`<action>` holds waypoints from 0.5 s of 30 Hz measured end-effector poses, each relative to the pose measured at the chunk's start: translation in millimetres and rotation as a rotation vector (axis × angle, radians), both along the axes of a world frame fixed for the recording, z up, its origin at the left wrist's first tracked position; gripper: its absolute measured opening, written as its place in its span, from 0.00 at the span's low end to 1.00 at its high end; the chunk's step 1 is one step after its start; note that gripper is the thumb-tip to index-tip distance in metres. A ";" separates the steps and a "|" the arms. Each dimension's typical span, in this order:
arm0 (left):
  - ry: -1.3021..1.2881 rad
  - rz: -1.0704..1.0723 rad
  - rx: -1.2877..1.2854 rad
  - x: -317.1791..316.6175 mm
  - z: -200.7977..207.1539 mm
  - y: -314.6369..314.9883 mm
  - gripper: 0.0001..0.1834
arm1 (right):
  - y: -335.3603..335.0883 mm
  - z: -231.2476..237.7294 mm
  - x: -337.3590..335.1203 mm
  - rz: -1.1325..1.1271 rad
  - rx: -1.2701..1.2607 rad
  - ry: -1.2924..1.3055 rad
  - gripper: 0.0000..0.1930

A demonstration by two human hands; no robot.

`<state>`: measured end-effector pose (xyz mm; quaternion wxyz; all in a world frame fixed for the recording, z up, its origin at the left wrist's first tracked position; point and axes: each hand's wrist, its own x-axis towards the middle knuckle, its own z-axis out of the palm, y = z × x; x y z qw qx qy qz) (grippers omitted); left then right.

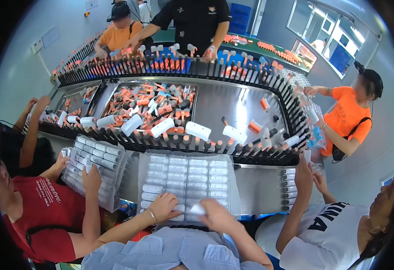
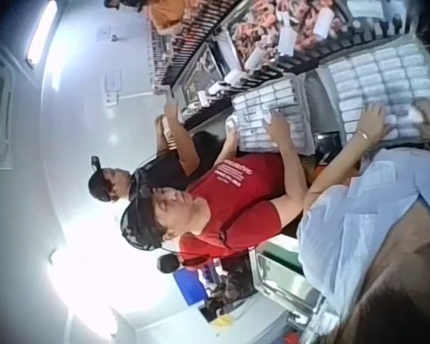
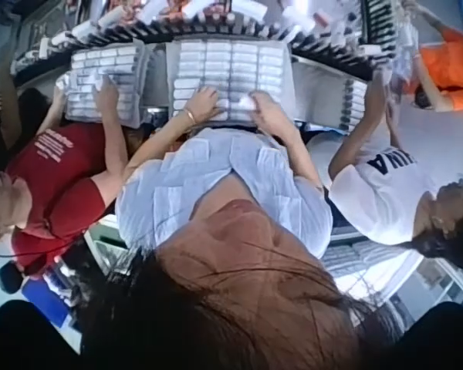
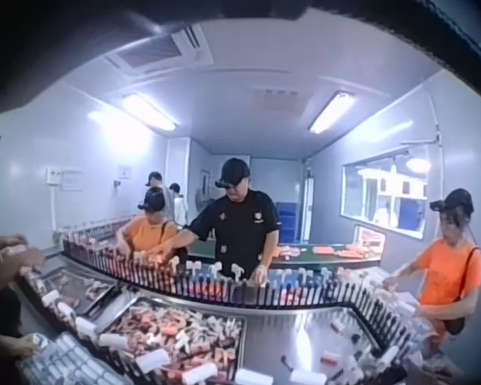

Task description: Packing small cylindrical products into plastic trays at a rotating assembly line.

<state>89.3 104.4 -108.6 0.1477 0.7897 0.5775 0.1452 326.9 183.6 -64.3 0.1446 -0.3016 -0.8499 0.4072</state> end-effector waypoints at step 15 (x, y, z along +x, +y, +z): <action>-0.572 0.464 -0.134 5.9 -42.0 33.9 0.29 | 295.8 -62.8 -12.4 -0.362 1.054 -0.517 0.16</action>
